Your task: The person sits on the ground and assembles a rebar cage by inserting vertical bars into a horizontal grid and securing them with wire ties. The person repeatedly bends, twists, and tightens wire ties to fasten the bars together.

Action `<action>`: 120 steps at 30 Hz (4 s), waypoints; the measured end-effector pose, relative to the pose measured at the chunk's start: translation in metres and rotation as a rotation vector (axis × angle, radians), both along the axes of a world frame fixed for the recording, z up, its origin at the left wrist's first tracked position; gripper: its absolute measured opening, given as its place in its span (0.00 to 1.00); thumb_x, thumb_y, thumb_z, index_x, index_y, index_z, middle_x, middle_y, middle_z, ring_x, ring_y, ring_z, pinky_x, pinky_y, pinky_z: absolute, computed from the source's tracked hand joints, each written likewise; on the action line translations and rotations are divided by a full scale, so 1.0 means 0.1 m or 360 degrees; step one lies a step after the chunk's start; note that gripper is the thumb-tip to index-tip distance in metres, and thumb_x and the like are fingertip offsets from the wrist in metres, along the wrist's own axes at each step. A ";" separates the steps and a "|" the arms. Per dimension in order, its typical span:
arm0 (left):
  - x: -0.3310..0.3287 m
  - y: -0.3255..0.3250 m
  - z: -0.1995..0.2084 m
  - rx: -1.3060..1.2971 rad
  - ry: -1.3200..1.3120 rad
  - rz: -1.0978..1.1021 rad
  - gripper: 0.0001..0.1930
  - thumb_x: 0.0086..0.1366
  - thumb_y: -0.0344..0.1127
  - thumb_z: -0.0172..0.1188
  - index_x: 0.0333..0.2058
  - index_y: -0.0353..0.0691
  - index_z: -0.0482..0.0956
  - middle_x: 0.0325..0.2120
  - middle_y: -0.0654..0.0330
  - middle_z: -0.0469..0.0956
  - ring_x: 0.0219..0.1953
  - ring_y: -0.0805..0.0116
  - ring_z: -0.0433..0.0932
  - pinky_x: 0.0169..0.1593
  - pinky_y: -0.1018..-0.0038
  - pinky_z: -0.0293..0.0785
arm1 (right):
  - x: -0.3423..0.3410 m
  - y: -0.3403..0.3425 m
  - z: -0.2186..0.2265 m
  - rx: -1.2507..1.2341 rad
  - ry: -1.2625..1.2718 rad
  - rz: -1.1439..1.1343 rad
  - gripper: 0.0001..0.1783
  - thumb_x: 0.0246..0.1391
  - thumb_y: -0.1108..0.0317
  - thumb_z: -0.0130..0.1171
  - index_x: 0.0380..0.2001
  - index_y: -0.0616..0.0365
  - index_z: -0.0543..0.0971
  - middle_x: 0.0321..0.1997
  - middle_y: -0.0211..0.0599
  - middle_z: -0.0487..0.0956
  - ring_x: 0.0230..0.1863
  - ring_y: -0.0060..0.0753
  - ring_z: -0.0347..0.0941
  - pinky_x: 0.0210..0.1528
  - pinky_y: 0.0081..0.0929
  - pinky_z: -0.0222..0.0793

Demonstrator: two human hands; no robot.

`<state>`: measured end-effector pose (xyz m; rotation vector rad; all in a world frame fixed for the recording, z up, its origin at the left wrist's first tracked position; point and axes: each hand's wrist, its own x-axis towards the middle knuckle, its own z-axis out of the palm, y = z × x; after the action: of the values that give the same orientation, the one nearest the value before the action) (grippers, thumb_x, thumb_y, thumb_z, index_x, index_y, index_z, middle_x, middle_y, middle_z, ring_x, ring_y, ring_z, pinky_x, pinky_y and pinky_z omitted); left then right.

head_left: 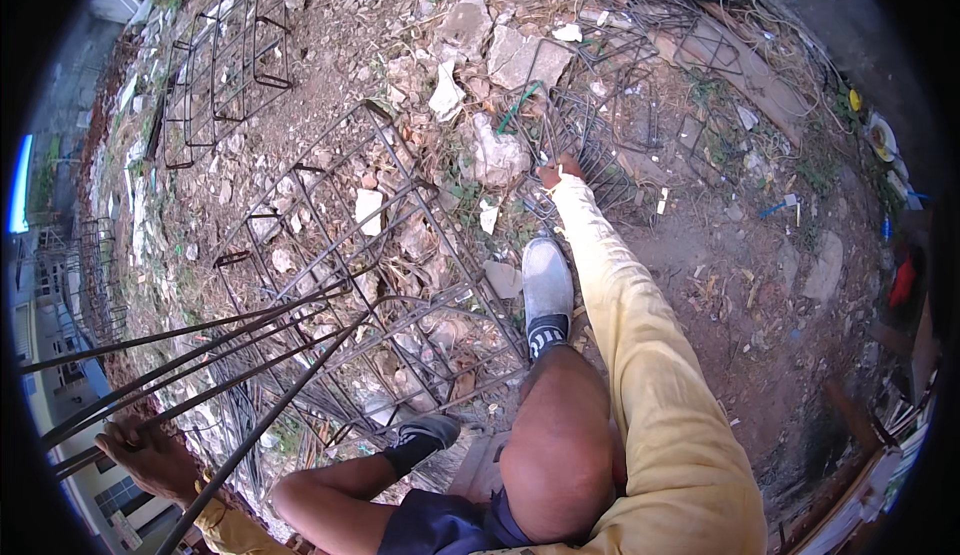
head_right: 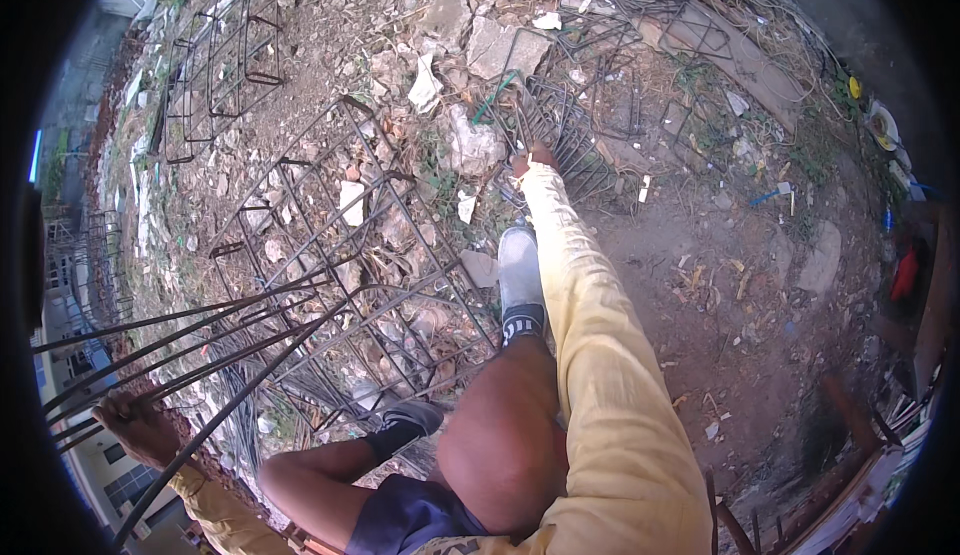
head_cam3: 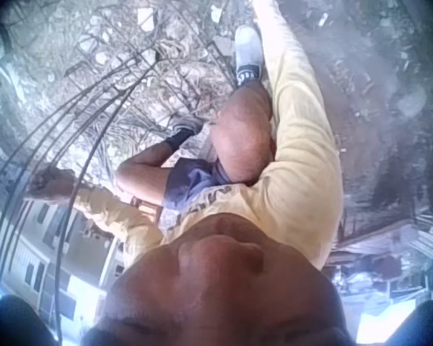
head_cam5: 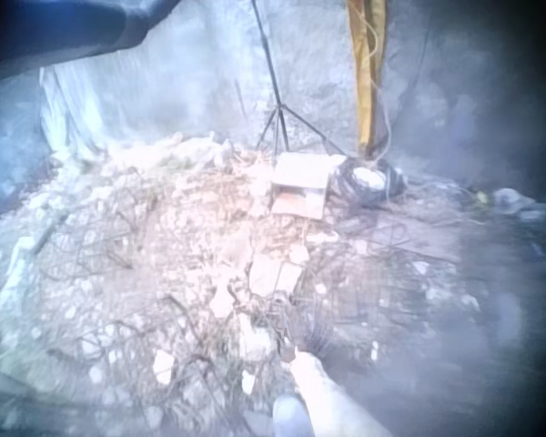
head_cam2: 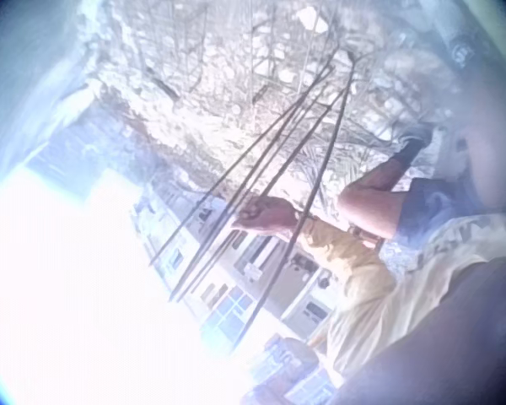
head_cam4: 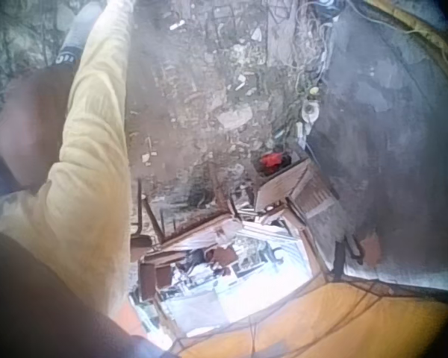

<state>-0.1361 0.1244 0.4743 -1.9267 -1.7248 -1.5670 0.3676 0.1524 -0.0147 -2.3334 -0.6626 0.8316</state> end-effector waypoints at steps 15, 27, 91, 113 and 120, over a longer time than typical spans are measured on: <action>-0.02 -0.32 -0.01 -0.0305 -0.1022 -0.0098 0.18 0.70 0.52 0.45 0.25 0.48 0.64 0.18 0.70 0.60 0.18 0.83 0.53 0.19 0.84 0.48 | -0.10 -0.37 -1.61 0.0069 -0.0084 0.0787 0.18 0.50 0.65 0.54 0.43 0.64 0.74 0.38 0.57 0.78 0.43 0.62 0.74 0.46 0.43 0.69; -0.09 -0.03 0.06 -0.0242 -0.0644 -0.0310 0.17 0.71 0.47 0.46 0.27 0.43 0.67 0.19 0.70 0.61 0.23 0.81 0.59 0.25 0.80 0.56 | 0.89 -0.62 1.01 0.1228 0.0730 -0.0127 0.14 0.57 0.54 0.53 0.34 0.54 0.74 0.22 0.28 0.72 0.21 0.27 0.70 0.26 0.31 0.72; -0.98 -0.51 3.51 -0.0588 -0.1149 -0.1540 0.22 0.61 0.55 0.59 0.38 0.40 0.76 0.20 0.71 0.70 0.13 0.85 0.58 0.14 0.86 0.47 | -3.08 -1.42 7.73 0.2740 -0.2004 0.1678 0.16 0.45 0.76 0.60 0.40 0.54 0.76 0.25 0.36 0.72 0.28 0.41 0.69 0.31 0.34 0.66; -0.91 -0.28 3.54 -0.0519 -0.0975 -0.1651 0.10 0.63 0.37 0.60 0.34 0.37 0.75 0.15 0.75 0.60 0.14 0.85 0.54 0.16 0.82 0.47 | -3.10 -1.05 7.72 0.2394 0.0719 0.0846 0.12 0.53 0.63 0.62 0.30 0.63 0.77 0.19 0.27 0.72 0.14 0.13 0.61 0.14 0.15 0.56; -0.84 -0.25 3.60 -0.0458 -0.0811 -0.1438 0.12 0.62 0.40 0.62 0.30 0.38 0.74 0.14 0.74 0.61 0.12 0.83 0.55 0.15 0.82 0.49 | -3.09 -0.90 7.75 0.2179 0.0506 0.0845 0.16 0.54 0.59 0.58 0.26 0.64 0.77 0.18 0.30 0.73 0.14 0.19 0.64 0.17 0.22 0.60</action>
<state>-0.2196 0.0994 0.8340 -2.9063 -1.2967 -2.3548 0.0591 0.0628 0.7606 -0.7894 -1.2055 0.5939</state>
